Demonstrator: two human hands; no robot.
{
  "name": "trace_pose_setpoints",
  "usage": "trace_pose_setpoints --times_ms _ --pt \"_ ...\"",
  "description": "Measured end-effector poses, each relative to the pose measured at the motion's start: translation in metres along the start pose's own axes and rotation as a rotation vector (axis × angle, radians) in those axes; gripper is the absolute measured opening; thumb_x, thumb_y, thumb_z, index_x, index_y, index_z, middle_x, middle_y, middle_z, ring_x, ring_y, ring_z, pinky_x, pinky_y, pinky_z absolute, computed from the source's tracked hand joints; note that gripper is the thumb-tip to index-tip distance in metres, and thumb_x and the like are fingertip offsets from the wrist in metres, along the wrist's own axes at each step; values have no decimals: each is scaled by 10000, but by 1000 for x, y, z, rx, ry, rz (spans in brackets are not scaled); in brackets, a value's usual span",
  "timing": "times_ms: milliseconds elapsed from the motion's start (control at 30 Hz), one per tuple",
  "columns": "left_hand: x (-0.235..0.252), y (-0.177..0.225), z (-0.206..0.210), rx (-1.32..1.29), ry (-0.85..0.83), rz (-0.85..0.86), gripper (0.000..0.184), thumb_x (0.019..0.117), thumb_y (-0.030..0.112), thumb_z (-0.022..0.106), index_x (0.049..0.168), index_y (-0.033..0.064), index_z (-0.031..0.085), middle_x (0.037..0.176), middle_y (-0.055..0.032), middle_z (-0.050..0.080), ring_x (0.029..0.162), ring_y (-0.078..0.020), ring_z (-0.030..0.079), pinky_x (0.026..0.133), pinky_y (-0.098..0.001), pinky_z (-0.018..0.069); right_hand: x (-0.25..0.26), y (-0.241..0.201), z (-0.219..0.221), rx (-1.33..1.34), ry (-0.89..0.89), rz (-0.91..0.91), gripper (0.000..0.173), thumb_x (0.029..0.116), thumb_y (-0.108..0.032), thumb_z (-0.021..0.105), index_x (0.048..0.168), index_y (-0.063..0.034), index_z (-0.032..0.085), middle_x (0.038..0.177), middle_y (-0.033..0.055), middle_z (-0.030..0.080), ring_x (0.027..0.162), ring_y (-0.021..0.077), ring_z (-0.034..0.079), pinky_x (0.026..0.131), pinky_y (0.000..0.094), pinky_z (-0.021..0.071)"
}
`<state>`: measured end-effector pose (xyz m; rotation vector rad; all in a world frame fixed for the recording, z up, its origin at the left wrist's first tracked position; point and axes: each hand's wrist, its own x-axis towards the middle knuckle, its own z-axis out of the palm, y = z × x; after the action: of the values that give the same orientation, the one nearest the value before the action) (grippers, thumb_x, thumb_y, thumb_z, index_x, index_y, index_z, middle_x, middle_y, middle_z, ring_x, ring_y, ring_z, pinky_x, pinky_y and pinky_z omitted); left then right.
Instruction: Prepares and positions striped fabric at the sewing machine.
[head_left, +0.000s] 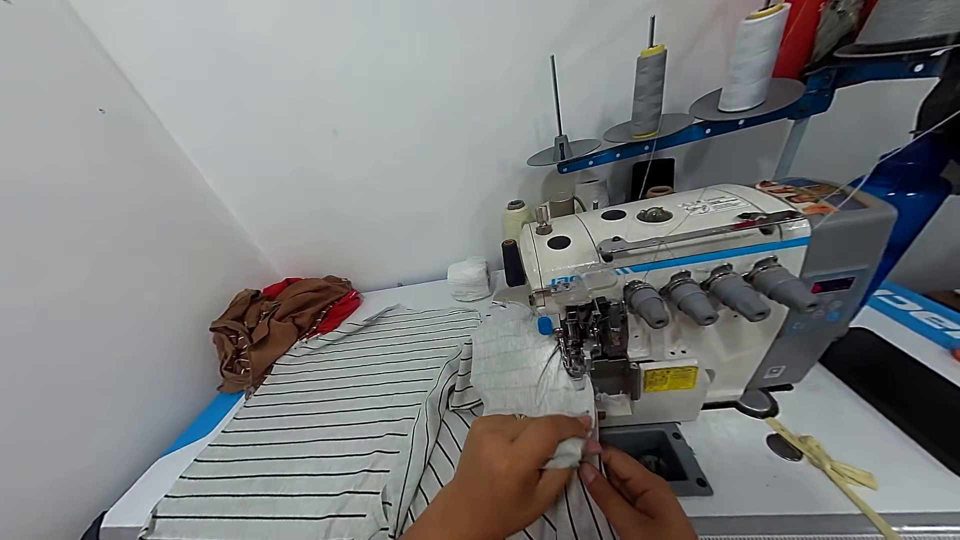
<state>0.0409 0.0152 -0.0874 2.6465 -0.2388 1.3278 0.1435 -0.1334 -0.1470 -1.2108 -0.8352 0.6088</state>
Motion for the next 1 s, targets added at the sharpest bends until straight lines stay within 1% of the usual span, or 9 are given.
trace_pose_setpoints --times_ms 133,333,467,600,667,733,767,900,1000 --pt "-2 3 -3 74 -75 116 113 1026 201 574 1035 127 658 873 -19 779 658 -97 682 567 -236 491 0 1 -2 10 -18 -28 122 1004 -62 589 1042 -49 705 890 -87 719 816 -48 659 772 167 553" --pt "4 16 13 136 19 -4 108 996 178 594 988 105 672 791 -20 754 613 -96 668 529 -234 491 3 0 1 43 33 -11 181 979 -5 550 943 -70 715 924 -86 707 873 -65 641 816 155 538" --pt "15 17 28 286 55 -61 124 961 190 624 960 97 706 744 -10 737 562 -116 656 481 -260 485 12 -2 3 55 68 -5 244 983 -10 525 814 -110 670 744 -90 647 708 -33 604 679 170 508" --pt "20 19 40 403 72 -107 116 915 158 644 951 98 736 723 -8 727 523 -151 645 444 -294 479 17 -7 6 116 83 22 257 974 12 502 812 -108 661 731 -69 654 706 -2 623 694 198 528" --pt "12 16 35 360 70 -81 146 924 134 627 1010 92 737 867 -25 777 646 -152 707 537 -286 535 14 -10 4 101 76 48 238 973 11 511 843 -110 670 763 -83 673 743 -21 636 724 189 532" --pt "-2 16 24 229 68 -81 152 958 115 598 1065 84 701 1036 -58 780 883 -152 747 746 -273 588 11 -10 1 103 19 59 226 981 8 512 926 -107 699 845 -105 713 836 -46 656 811 187 539" --pt "-9 19 17 160 90 -97 129 973 110 596 1063 81 683 1049 -68 765 946 -149 732 822 -260 583 11 -10 2 108 -25 66 222 997 -7 499 963 -102 697 873 -108 717 862 -48 659 838 199 543" --pt "-19 38 -7 93 167 -101 43 953 116 640 992 99 646 974 -43 691 947 -113 649 893 -179 507 11 -21 26 296 -129 180 258 995 12 414 1027 -116 635 874 -120 717 859 -34 680 835 216 577" --pt "-13 45 -9 162 166 -92 103 992 185 607 1008 134 695 973 -19 702 978 -126 642 958 -221 475 13 -10 50 783 -280 248 288 1032 59 319 1044 -114 549 862 -100 707 831 -36 683 782 170 572"
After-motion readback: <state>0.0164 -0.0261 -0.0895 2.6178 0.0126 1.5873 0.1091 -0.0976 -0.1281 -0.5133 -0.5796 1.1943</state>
